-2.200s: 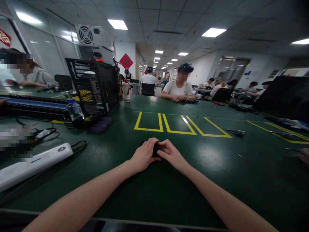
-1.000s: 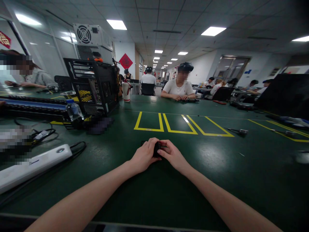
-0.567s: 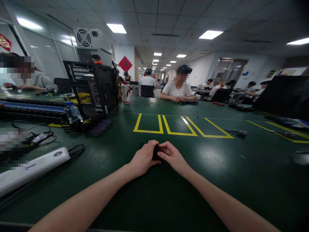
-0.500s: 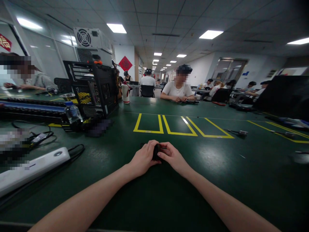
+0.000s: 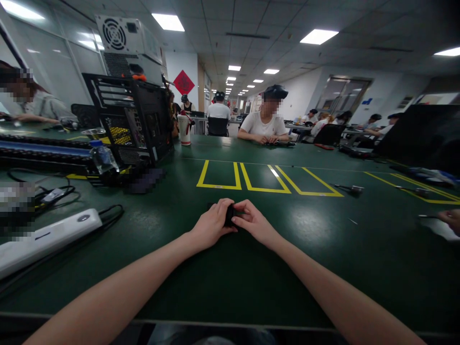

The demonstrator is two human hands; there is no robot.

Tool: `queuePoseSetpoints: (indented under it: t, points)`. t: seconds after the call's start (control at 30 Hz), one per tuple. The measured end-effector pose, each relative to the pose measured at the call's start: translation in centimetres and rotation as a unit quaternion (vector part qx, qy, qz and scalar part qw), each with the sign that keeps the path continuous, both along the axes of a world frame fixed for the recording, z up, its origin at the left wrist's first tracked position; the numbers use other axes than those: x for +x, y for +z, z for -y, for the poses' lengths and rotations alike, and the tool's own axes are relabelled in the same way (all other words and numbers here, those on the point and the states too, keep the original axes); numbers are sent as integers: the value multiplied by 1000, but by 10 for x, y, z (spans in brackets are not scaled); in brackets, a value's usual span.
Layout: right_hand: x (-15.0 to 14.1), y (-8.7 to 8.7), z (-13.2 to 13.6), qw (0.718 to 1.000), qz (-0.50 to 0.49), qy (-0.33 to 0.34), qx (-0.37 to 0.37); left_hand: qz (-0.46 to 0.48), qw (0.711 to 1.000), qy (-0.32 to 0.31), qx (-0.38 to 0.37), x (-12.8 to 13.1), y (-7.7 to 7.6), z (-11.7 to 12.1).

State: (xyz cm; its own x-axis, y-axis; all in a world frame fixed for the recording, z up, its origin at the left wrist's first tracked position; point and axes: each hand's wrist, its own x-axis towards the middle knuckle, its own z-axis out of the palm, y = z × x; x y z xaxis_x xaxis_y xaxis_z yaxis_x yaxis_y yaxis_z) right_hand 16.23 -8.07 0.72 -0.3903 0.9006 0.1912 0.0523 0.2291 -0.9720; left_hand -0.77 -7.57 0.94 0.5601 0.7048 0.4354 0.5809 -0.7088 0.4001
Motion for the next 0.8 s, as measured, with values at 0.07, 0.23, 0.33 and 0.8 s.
queuePoseSetpoints:
  t: [0.07, 0.23, 0.33, 0.8]
  points:
    - [0, 0, 0, 1000, 7, 0, 0, 4, 1000, -1, 0, -1, 0, 0]
    - [1, -1, 0, 1000, -5, 17, 17, 7, 1000, 1, 11, -1, -4, -3]
    - [0, -3, -2, 1000, -8, -2, 27, 2, 1000, 2, 17, 0, -5, -4]
    - [1, -1, 0, 999, 12, 15, 48, 0, 1000, 0, 19, 0, -5, -2]
